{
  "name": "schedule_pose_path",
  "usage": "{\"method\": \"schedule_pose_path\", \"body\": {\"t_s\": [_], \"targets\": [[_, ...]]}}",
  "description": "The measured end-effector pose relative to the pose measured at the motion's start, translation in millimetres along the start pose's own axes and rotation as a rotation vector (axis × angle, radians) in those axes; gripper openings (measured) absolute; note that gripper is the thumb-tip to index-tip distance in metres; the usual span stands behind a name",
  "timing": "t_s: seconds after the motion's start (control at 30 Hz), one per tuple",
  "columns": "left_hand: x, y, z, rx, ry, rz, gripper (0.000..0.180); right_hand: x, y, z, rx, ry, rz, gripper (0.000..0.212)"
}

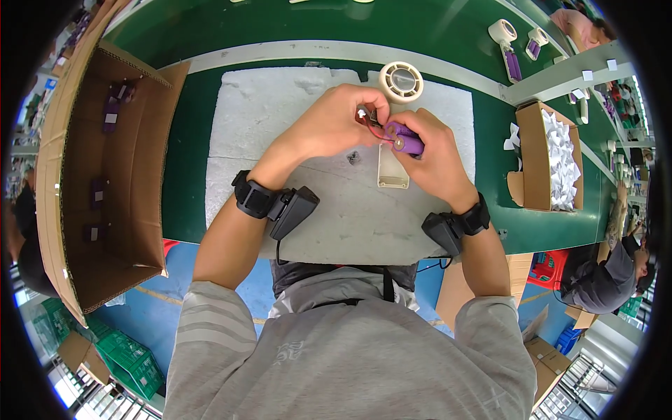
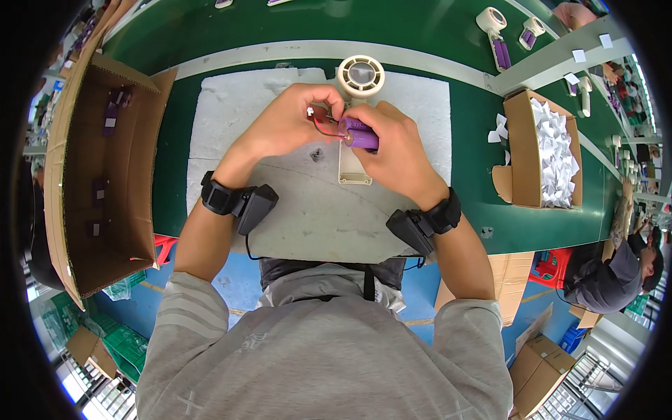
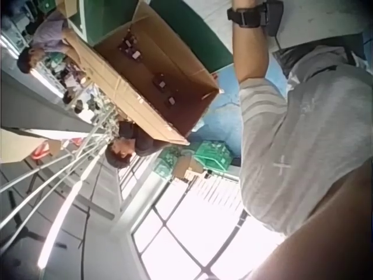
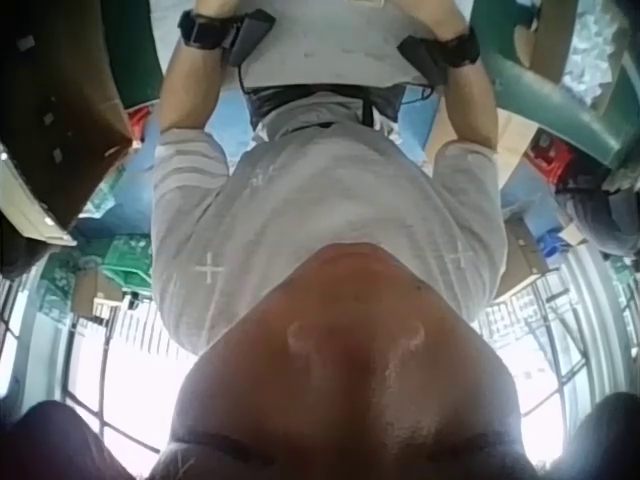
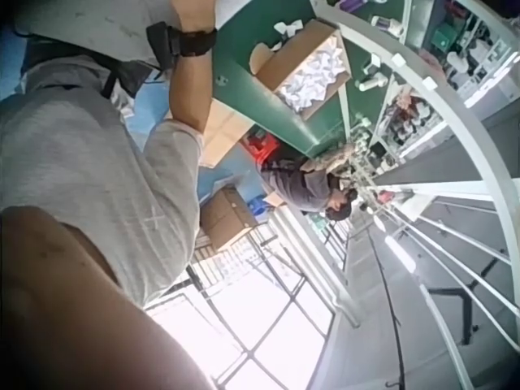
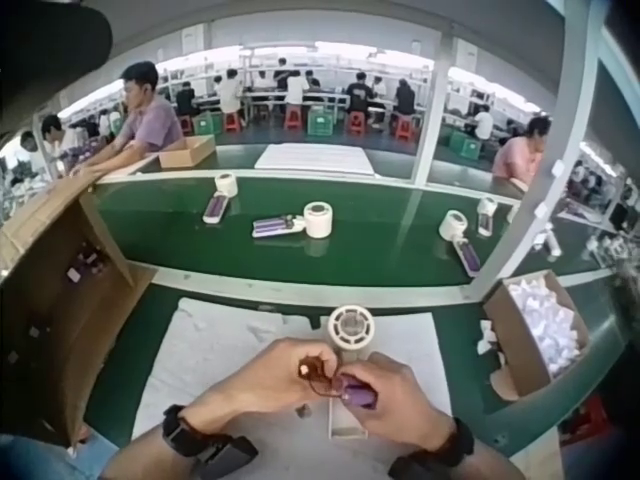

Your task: Assemble electronic components and batteries into plastic housings on a production line.

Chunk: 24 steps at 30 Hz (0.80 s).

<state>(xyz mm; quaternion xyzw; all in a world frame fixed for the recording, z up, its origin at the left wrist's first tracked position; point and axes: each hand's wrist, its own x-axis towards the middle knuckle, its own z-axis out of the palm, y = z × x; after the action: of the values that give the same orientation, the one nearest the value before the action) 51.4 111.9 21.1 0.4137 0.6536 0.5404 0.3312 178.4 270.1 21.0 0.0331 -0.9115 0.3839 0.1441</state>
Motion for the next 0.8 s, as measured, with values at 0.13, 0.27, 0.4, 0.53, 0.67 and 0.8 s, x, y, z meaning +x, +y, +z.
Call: {"method": "schedule_pose_path", "body": {"t_s": [0.13,0.27,0.4,0.53,0.67,0.8], "targets": [[-1.6,-2.9,-1.4,-0.069,0.018,-0.046,0.015,0.7,5.8,-1.1,0.105,0.077,-0.016,0.02],[-1.4,0.1,-0.4,0.004,0.019,-0.043,0.013,-0.5,1.3,-4.2,0.258,0.238,0.052,0.018],[-2.1,1.7,-0.8,0.071,0.025,-0.027,0.013,-2.3,-4.0,-5.7,0.386,0.274,0.181,0.02],[-2.3,3.9,-3.8,0.034,0.027,-0.09,0.012,-0.3,-2.3,-5.1,0.323,0.239,0.123,0.022],[-1.9,3.7,-2.5,-0.056,0.032,-0.055,0.019,-0.4,0.7,-5.2,0.243,0.191,0.045,0.019],[0.0,7.4,-6.5,-0.175,0.011,-0.08,0.031,-0.7,-1.0,-7.4,0.134,0.163,0.02,0.017]]}}
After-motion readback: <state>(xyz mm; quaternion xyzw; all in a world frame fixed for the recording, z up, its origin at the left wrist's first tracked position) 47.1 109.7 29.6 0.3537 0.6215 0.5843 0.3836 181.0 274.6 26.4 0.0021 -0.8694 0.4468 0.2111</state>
